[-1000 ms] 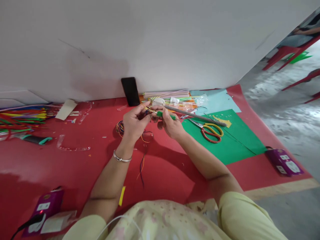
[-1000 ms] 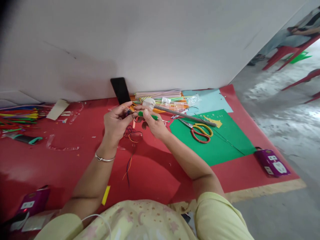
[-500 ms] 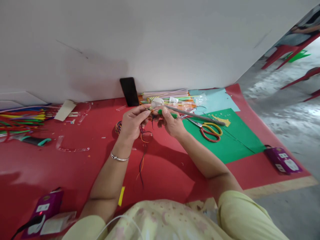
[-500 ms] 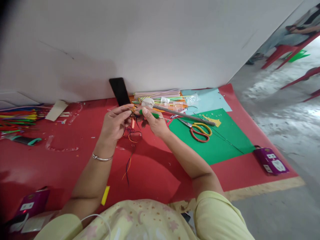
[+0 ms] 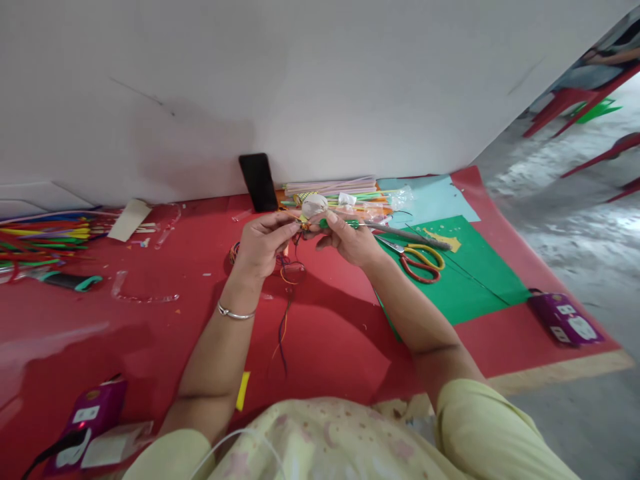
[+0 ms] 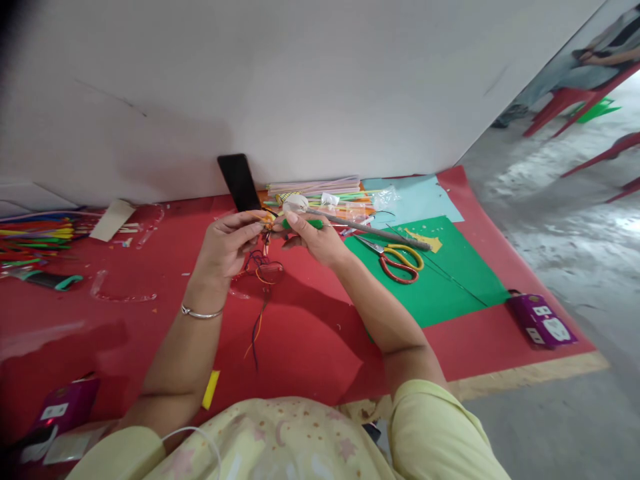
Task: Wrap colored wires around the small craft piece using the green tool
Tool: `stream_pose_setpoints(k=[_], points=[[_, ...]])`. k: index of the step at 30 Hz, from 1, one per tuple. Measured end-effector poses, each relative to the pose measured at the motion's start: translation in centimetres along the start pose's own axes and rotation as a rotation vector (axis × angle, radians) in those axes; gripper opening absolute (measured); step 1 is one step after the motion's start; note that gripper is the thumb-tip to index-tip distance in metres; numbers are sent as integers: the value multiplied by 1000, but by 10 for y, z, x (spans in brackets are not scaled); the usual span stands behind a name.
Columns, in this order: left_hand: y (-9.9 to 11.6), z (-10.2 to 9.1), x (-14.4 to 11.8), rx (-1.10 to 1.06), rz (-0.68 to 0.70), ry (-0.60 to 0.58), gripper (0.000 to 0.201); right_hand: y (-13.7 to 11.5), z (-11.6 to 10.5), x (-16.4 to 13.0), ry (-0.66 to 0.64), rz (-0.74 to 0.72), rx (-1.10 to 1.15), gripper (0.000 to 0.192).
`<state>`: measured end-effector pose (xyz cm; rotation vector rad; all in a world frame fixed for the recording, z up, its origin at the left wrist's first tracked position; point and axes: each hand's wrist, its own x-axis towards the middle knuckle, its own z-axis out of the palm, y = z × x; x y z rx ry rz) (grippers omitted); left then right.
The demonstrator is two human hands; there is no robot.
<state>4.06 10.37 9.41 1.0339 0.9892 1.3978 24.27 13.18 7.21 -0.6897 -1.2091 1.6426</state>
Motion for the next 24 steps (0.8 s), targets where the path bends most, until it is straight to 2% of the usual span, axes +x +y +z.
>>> stream_pose_setpoints(k=[6, 13, 16, 19, 21, 24], points=[[0, 3, 1, -10, 49, 55, 31, 3, 3, 4, 38, 61, 91, 54], [-2, 1, 2, 8, 36, 26, 37, 3, 6, 6, 59, 114, 147, 52], [-7, 3, 1, 118, 170, 118, 38, 8, 6, 7, 63, 60, 116, 57], [-14, 6, 0, 254, 292, 201, 36, 14, 10, 7, 133, -35, 64, 62], [-19, 9, -1, 252, 304, 226, 36, 19, 17, 5, 210, -88, 37, 63], [-24, 13, 1, 136, 265, 226, 38, 26, 27, 1, 285, -159, 11, 65]])
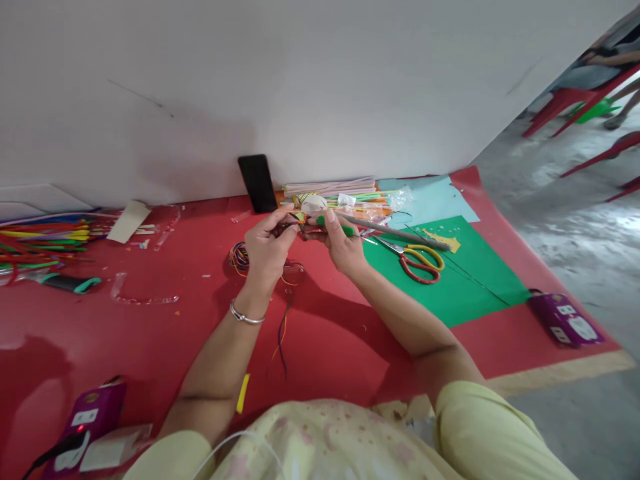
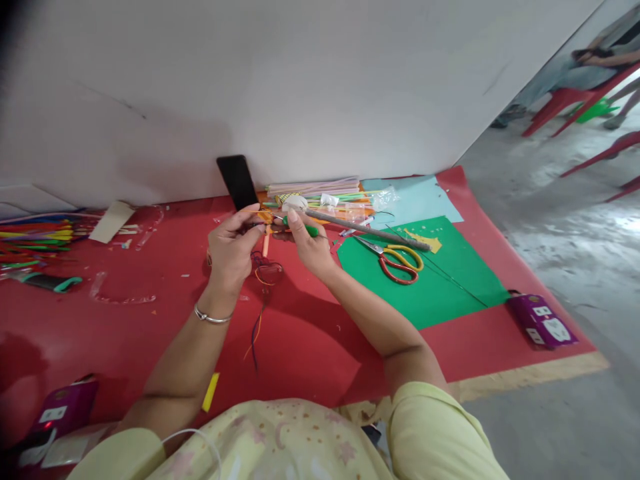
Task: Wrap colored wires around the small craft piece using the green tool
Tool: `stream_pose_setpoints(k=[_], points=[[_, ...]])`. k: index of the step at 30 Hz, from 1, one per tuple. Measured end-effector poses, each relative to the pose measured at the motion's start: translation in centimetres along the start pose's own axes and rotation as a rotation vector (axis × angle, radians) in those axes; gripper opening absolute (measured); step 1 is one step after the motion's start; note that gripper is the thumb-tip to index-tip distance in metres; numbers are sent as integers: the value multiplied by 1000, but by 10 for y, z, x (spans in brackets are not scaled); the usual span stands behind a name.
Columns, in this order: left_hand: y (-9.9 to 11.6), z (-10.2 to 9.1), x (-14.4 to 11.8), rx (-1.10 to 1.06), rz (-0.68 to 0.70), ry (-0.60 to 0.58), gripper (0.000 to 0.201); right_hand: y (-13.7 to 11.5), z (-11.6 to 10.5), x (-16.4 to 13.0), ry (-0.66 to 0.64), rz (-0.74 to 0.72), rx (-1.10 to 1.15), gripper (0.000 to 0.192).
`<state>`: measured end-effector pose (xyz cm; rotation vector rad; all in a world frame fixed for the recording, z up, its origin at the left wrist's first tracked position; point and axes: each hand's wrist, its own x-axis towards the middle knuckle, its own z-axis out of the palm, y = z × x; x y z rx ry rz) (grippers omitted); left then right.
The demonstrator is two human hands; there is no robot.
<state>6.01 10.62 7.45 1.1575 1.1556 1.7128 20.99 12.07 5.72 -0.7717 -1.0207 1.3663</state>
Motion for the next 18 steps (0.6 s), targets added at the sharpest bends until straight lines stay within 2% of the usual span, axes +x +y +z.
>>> stream_pose_setpoints(k=[5, 10, 15, 18], points=[[2, 1, 2, -108, -166, -36, 44, 7, 5, -3, 23, -24, 12, 69], [8, -3, 3, -139, -212, -60, 43, 4, 5, -2, -5, -7, 16, 67], [7, -7, 7, -80, -170, -71, 41, -8, 2, -5, -59, -28, -48, 63], [8, -10, 10, -47, -99, -73, 41, -18, -8, -1, -164, -5, -67, 57]])
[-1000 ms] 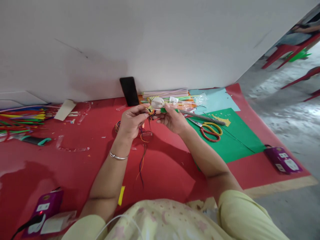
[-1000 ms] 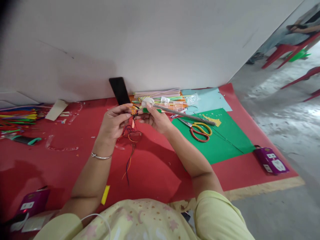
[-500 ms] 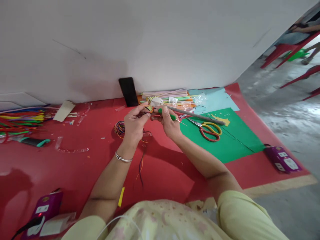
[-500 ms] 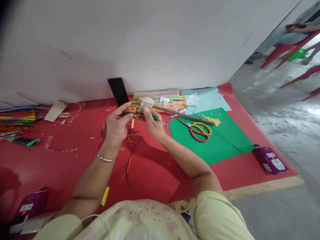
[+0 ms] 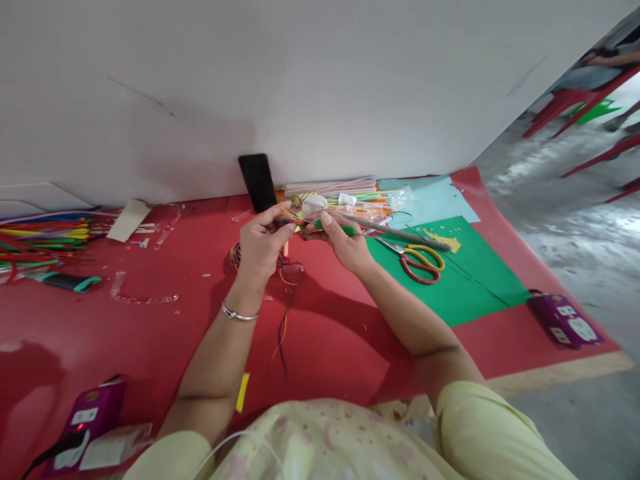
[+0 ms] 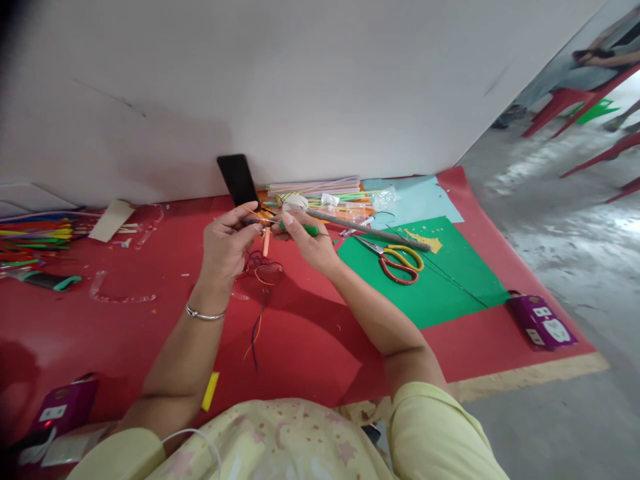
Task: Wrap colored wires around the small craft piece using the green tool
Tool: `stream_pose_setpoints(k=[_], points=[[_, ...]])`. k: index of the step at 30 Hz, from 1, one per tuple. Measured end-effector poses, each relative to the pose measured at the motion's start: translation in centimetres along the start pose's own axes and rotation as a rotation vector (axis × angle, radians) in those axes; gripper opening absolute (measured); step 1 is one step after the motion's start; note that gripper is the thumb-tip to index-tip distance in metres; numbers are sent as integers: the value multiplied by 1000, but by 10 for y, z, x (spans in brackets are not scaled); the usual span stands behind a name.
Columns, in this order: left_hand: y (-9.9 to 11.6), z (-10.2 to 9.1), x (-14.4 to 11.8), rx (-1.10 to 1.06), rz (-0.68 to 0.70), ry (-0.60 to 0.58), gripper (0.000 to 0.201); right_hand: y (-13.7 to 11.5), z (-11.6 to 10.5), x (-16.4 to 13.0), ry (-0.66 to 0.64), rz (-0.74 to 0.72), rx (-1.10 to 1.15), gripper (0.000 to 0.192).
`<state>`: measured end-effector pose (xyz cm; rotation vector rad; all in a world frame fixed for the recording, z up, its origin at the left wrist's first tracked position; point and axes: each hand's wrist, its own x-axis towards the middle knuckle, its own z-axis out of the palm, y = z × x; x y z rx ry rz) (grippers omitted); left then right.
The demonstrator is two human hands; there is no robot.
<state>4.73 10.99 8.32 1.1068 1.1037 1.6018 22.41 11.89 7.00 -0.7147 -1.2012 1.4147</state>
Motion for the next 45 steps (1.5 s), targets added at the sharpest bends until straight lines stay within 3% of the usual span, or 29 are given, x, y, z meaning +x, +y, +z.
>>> stream_pose_setpoints(k=[5, 17, 21, 27, 33, 37, 40, 45], points=[[5, -2, -1, 32, 0, -15, 41, -12, -15, 5, -147, 96, 37, 52], [3, -7, -1, 68, 32, -59, 39, -15, -21, 9, -157, 133, 1, 58], [3, -8, -1, 132, 78, -48, 36, -23, -17, 1, -152, -3, -178, 57], [4, -3, -2, 87, 66, 0, 39, -23, -12, -7, -183, -501, -678, 46], [12, -5, 0, -292, -399, -209, 44, 6, -21, -7, -196, -876, -1066, 35], [18, -13, 4, -331, -502, -300, 45, 7, -27, -3, -257, -1046, -1075, 35], [21, -17, 5, -244, -443, -265, 45, 1, -29, 2, -324, -1041, -1073, 30], [22, -20, 5, -61, -279, -131, 37, -12, -24, 1, -383, -814, -1008, 26]])
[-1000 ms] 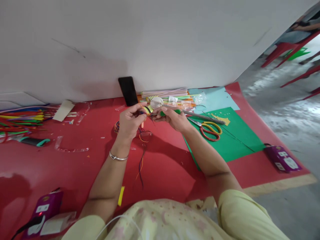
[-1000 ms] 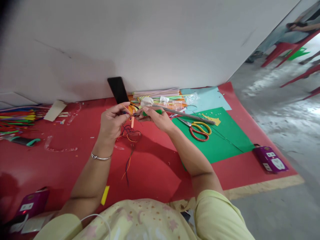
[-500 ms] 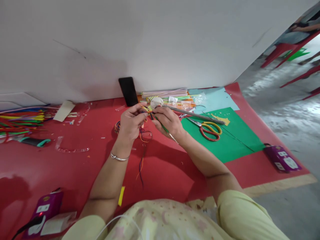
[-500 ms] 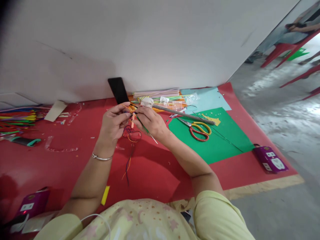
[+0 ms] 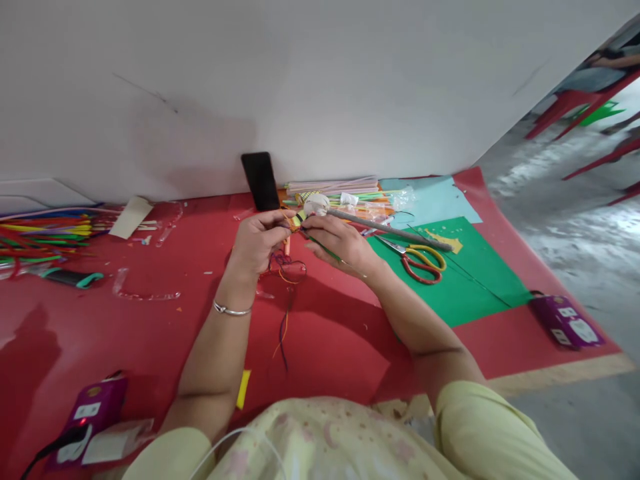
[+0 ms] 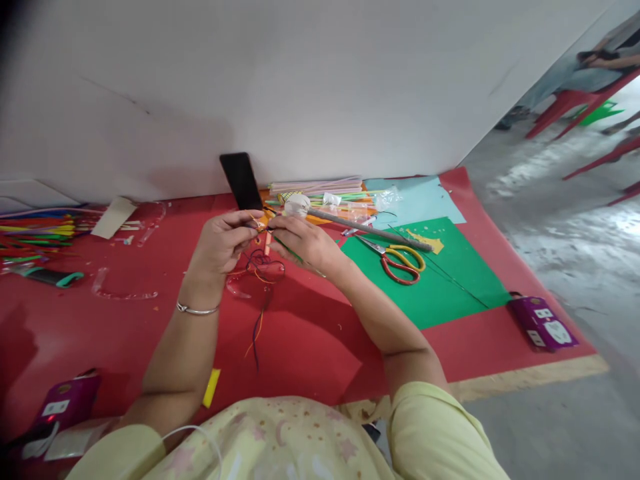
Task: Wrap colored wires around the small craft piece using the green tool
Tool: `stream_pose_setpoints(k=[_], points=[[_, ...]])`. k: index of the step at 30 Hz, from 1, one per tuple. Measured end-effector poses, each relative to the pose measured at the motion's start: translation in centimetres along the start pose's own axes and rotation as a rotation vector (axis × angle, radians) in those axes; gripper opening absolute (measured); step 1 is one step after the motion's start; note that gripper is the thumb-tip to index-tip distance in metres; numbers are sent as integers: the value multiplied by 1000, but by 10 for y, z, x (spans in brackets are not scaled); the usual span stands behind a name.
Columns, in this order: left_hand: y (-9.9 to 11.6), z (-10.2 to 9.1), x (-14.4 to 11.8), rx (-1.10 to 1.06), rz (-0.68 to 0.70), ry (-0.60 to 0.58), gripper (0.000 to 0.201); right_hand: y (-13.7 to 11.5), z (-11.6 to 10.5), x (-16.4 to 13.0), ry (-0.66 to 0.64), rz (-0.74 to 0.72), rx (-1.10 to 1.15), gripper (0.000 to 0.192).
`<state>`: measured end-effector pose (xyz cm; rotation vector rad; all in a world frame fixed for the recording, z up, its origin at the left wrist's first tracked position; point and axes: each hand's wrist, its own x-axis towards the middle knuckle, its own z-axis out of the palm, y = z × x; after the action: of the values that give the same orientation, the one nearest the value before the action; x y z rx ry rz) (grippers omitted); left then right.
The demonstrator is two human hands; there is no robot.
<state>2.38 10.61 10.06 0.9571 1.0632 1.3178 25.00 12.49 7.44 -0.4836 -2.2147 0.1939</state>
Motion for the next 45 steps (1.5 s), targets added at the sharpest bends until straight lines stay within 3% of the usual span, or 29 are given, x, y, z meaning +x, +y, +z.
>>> stream_pose_setpoints(k=[4, 8, 11, 15, 18, 23, 27, 31, 38, 42, 45], points=[[3, -5, 0, 12, -58, -73, 31, -10, -14, 5, -3, 187, 389, 31], [6, -8, -1, -35, -155, -219, 28, -8, -19, 6, -6, 497, 825, 41], [3, -3, -3, -58, -163, -249, 28, -3, -4, 5, 11, 724, 1181, 51], [-5, 7, -5, -81, -81, -139, 33, -3, 26, 7, 139, 938, 1477, 53], [-7, 10, -4, -114, -15, -83, 33, -8, 38, 9, 189, 993, 1508, 58], [-4, 12, -4, -142, 24, -77, 36, -15, 40, 8, 251, 899, 1408, 64], [-7, 16, -3, -111, 31, -24, 37, -17, 41, 8, 363, 904, 1286, 63], [-23, 19, 1, -68, 132, 48, 37, -19, 41, 10, 438, 1011, 1298, 61], [-41, 27, -1, 252, 414, 233, 39, -28, 41, 20, 552, 1231, 1420, 57], [-34, 37, -10, 176, 359, 270, 29, -36, 48, 21, 566, 1237, 1545, 61], [-25, 35, -9, -63, 188, 181, 35, -36, 53, 17, 546, 1164, 1485, 65]])
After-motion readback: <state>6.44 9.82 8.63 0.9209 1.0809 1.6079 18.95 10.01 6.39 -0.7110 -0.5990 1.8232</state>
